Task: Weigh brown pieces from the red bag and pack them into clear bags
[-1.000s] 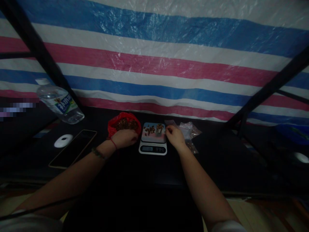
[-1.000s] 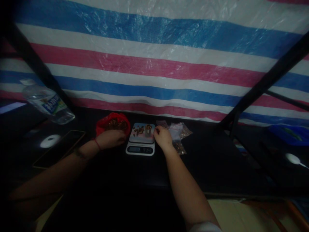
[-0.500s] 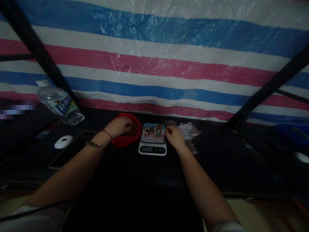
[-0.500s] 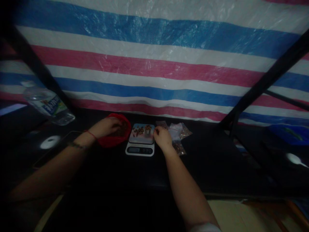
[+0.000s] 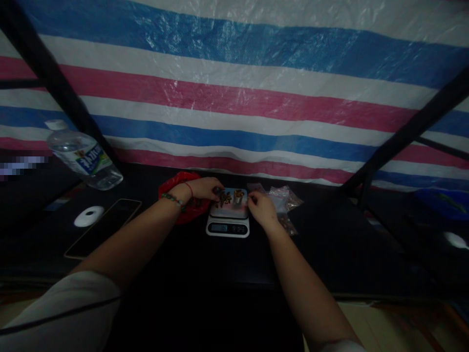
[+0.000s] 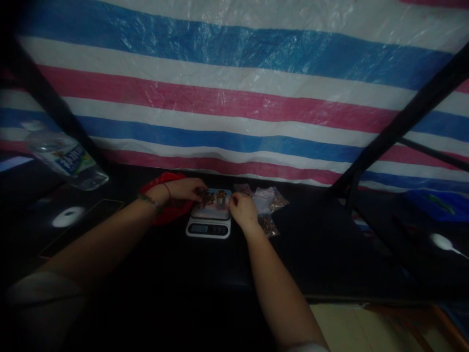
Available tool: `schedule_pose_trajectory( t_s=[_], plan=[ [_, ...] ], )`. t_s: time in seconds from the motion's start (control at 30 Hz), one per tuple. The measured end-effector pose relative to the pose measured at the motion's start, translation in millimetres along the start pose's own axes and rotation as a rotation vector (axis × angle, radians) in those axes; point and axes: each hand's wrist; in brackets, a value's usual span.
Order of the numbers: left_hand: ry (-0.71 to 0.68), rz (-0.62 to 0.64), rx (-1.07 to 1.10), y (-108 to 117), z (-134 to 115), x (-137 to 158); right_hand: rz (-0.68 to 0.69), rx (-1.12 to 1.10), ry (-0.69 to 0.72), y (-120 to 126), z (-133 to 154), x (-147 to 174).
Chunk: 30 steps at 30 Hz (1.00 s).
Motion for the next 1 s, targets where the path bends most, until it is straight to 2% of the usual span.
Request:
schedule_pose_trajectory(
  t_s=[0.33,0.63,0.73,0.87,1.0],
  plan=[
    [0.054,0.079,0.047,-3.1,9.1,-6.7,0.013,-0.008,-0.004,1.4,1.4,1.7],
    [0.094,0.054,0.078,0.0,8.9,-8.9,0.024,-0.007,-0.017,-0.9,-1.2,-0.3],
    [0.106,-0.008,0.102,11.0,7.5,2.4,0.032,0.002,-0.021,-1.7,-2.1,-0.6],
    [0.168,-0.073,0.093,26.8,16.5,32.3,0.040,0.006,-0.013,-1.9,-2.4,-0.5],
    [0.327,0.025,-0.006,30.2,34.1,63.9,0.034,0.012,-0.006,-0.9,-1.3,0.2]
  ],
)
Point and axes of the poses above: each hand's wrist, its own x-axis away from the middle knuckle, its own y-axis out of the back of the hand, z = x × y, and after that the axes turned 3 degrees about -y, right-handed
